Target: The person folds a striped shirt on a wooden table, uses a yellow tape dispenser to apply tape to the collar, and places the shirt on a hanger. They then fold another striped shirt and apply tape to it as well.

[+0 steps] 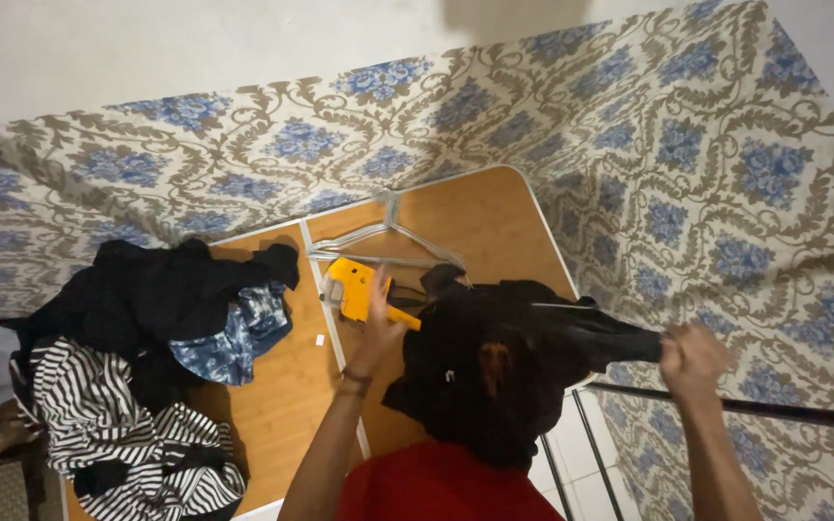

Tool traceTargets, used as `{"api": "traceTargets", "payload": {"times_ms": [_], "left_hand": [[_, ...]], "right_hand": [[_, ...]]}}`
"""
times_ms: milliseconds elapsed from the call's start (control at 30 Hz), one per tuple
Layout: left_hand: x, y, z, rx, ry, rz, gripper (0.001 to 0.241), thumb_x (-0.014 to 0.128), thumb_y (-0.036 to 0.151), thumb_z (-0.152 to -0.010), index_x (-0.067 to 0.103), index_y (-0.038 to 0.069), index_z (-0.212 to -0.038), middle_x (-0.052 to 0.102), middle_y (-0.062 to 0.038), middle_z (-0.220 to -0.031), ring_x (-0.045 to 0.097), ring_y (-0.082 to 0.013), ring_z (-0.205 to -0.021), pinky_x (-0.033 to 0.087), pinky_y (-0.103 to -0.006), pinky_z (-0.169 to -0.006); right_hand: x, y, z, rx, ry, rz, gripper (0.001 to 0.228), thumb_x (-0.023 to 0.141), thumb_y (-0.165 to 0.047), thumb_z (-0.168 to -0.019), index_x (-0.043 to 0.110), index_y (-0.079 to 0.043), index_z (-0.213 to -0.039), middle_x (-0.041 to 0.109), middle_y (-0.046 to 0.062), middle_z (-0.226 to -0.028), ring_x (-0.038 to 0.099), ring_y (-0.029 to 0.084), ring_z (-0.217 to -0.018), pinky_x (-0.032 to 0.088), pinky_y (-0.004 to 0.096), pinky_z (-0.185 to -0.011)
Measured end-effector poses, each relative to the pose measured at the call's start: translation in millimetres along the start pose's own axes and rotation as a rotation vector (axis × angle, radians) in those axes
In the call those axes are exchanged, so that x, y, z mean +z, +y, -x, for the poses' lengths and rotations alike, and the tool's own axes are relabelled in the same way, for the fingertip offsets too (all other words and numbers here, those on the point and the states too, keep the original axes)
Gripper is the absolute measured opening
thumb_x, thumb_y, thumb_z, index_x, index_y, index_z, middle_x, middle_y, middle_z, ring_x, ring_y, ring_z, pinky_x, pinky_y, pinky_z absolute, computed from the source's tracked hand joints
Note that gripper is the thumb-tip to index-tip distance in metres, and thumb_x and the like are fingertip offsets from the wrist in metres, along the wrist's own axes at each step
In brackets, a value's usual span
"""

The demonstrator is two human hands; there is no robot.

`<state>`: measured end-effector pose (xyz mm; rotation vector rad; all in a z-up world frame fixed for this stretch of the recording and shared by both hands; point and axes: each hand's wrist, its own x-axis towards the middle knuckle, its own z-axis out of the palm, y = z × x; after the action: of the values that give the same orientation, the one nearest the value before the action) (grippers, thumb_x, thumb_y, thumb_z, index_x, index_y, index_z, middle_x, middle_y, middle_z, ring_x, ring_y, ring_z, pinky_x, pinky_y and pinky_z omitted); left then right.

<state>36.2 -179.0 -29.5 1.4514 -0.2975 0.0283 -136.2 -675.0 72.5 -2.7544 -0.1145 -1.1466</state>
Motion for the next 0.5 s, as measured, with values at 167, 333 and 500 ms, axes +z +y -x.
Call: {"api": "traceTargets", "payload": {"times_ms": [167,333,500], "left_hand": [[34.5,-4.0,-27.9,-0.107,-0.528,-0.503,0.060,0.087,0.028,-0.081,0.064,0.011,-0.133,0.065,-0.012,-0.134,0.061,-0.0189,-0.124,0.051,-0.0345,-0.110],[47.5,-79.1,36.3,-0.721,-0.362,-0.145,0.070,0.068,0.043,-0.097,0.047,0.008,-0.153,0.047,-0.011,-0.159,0.042,-0.0246,-0.146,0.030,-0.0356,-0.122],[49.0,-40.4,104.4,-0.824,-0.493,0.211,0.071,0.062,0.046,-0.097,0.044,0.007,-0.154,0.047,-0.007,-0.159,0.042,-0.0216,-0.146,0.029,-0.0325,-0.121]], "right_hand": [[50.3,-17.5,0.4,-0.078,-0.143,0.031,0.008,0.076,-0.001,-0.088,0.070,-0.002,-0.083,0.061,0.009,-0.072,0.056,0.021,-0.061,0.046,0.036,-0.052],[72.5,-55.7,-15.5,-0.050,-0.206,-0.054,0.017,0.073,-0.010,-0.091,0.061,-0.005,-0.080,0.063,0.010,-0.081,0.063,0.030,-0.075,0.051,0.042,-0.068],[85.3,-44.5,13.9,0.080,-0.357,-0.093,0.015,0.073,-0.020,-0.090,0.066,-0.008,-0.084,0.062,0.010,-0.079,0.064,0.032,-0.076,0.050,0.042,-0.066]]}}
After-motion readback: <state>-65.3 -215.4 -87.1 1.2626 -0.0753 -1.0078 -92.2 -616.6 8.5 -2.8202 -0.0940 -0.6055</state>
